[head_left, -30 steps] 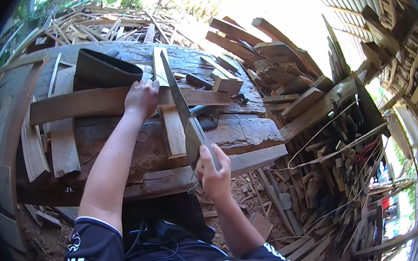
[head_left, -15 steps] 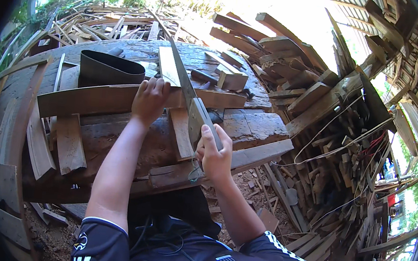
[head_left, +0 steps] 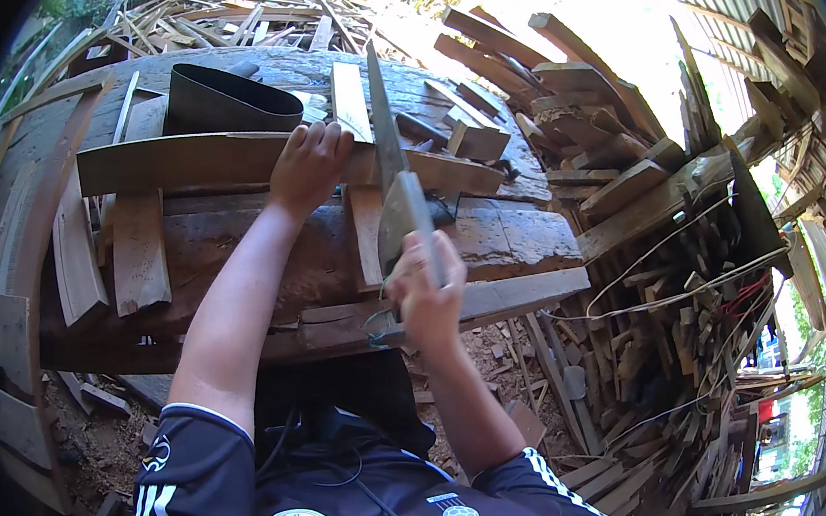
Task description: Using a handsaw and a hacksaw to cut through wooden planks on an outdoor workbench.
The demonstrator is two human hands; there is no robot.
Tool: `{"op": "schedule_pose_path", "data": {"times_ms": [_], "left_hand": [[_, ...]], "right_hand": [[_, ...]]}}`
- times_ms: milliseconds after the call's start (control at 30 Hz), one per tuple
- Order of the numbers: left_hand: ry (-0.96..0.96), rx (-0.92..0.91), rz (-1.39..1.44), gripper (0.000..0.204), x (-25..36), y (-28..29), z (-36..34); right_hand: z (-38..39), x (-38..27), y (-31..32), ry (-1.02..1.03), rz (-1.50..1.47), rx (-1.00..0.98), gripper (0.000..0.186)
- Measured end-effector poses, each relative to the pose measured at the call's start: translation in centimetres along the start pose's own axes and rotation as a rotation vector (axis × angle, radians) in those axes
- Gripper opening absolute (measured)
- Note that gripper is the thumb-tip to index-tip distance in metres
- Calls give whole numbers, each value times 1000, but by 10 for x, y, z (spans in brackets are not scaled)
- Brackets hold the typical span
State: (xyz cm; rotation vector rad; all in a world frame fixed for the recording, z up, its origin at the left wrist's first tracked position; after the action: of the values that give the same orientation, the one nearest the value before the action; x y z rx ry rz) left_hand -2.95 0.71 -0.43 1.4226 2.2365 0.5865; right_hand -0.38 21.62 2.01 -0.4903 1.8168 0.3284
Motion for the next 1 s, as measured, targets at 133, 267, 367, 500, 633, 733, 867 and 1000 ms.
{"op": "schedule_pose_path", "data": {"times_ms": [133, 267, 367, 500, 633, 733, 867, 1000], "left_hand": [[8, -12, -64, 16, -8, -6, 5], [12, -23, -49, 15, -6, -5, 4], [18, -36, -20, 17, -3, -7, 3], [19, -54, 5, 20, -4, -7, 2], [61, -249, 48, 26, -9, -15, -4], [113, -447, 151, 31, -14, -20, -11], [136, -617, 210, 36, -17, -25, -14], [178, -819, 247, 38, -18, -38, -16]], "right_hand": [[-23, 9, 21, -262, -649, 99, 31], [-24, 47, 44, -458, -1126, 183, 33], [-16, 44, 32, -405, -1073, 157, 34], [-5, 10, 14, -54, -467, 61, 33], [9, -10, 8, 46, -378, 13, 25], [22, -28, 19, 98, -204, 41, 21], [44, -37, 31, 15, -16, 37, 26], [74, -31, 47, -59, -28, 10, 25]]}}
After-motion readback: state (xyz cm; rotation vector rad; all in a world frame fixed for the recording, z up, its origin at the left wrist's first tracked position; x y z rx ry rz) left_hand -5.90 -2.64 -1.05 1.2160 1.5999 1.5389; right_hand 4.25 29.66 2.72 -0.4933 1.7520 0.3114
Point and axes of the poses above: each hand's wrist, its own z-axis away from the middle knuckle, its own y-axis out of the back of the hand, x = y × z, the point moved 6 cm from there along -z, towards the middle knuckle, and after that the axes turned 7 degrees about y, right-handed, at the moved point
